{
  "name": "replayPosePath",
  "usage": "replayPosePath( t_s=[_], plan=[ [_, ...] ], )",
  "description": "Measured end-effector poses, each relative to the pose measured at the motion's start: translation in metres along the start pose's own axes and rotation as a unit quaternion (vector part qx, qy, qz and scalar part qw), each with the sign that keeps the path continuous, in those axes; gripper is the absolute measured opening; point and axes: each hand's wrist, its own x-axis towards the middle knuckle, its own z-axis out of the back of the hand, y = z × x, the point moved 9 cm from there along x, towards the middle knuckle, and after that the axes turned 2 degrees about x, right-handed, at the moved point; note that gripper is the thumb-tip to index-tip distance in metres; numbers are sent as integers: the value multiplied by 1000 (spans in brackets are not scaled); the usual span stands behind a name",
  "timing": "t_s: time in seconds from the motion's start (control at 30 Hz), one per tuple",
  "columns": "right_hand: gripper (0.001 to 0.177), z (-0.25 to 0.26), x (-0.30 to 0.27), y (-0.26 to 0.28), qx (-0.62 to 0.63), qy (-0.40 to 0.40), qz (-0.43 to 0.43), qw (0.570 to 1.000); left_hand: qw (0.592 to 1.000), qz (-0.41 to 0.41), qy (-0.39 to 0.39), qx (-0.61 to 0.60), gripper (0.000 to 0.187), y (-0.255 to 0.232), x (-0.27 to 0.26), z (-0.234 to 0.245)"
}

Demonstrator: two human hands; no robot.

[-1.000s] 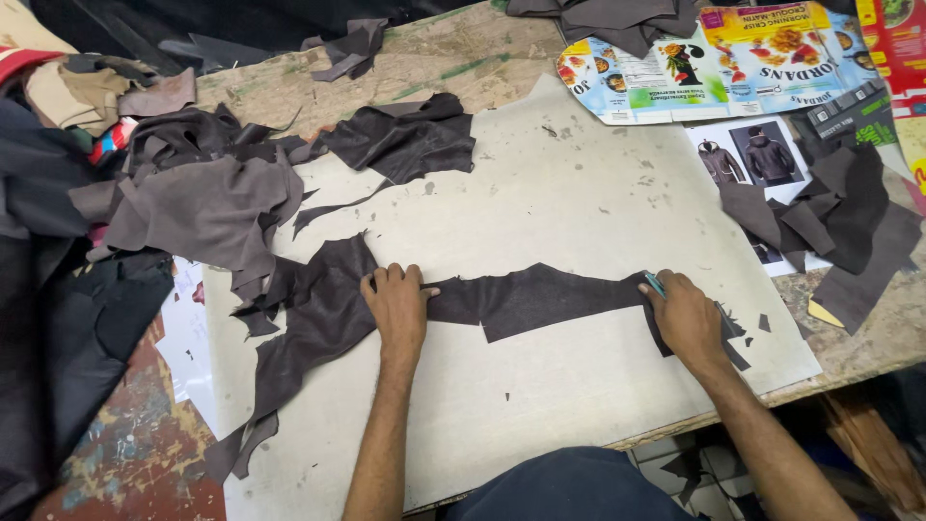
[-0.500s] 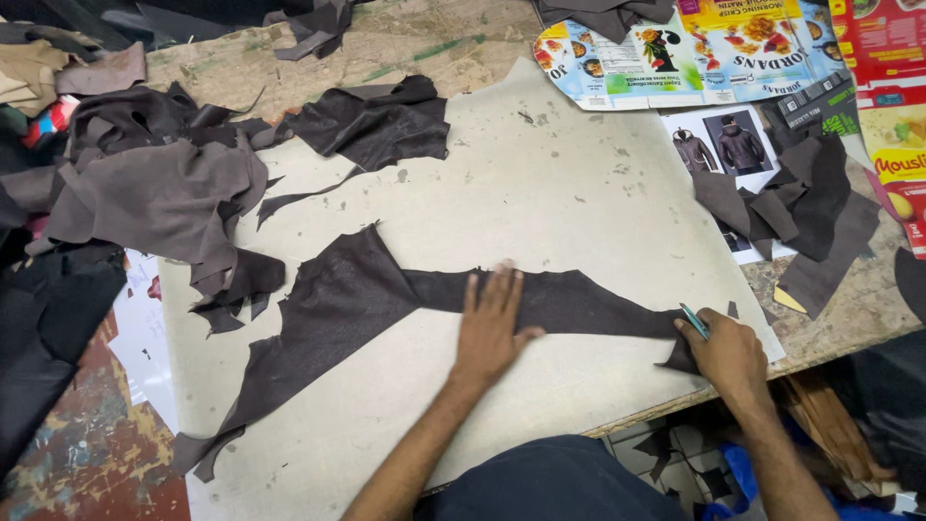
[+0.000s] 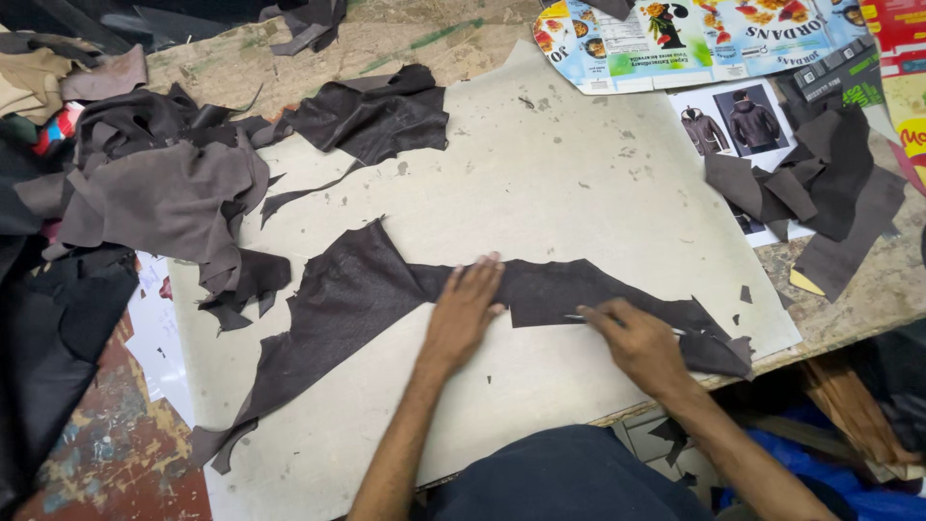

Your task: The person cuts dark fabric pieces on a worktable using a rotary cutter and a metal ruler. They align the fabric, trace or cut along straight edges, and stack the cut pieces. The workspace contains scattered fabric scraps and printed reference materials.

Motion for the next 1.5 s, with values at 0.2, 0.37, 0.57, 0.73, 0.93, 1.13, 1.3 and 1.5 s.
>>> replayPosePath(
  t_s=[0.2, 0.37, 0.57, 0.73, 0.93, 1.13, 1.3, 1.5],
  plan=[
    [27, -49, 49, 71, 70, -75, 135, 985, 996, 56, -61, 42, 56, 29, -20, 29],
    [28, -58, 70, 87, 34, -37, 143, 988, 994, 71, -77, 34, 54, 27, -19, 31],
    [30, -79, 61, 80, 33, 15, 150, 988, 994, 67, -80, 23, 55, 29, -20, 31],
    [41, -37, 9, 15, -63, 29, 157, 985, 994, 72, -76, 35, 53, 30, -19, 29],
    [49, 21, -86, -101, -81, 145, -16, 986, 993, 78, -74, 47, 53, 36, -16, 19],
    [41, 41, -53, -98, -76, 197, -14, 977, 995, 31, -44, 83, 70, -22, -4, -9],
    [36, 24, -15, -51, -60, 215, 220, 950, 992, -117, 29, 39, 85, -131, 0, -62],
    [23, 1, -3, -35, -34, 245, 422, 872, 991, -134, 2, 11, 100, -157, -4, -61]
  ],
)
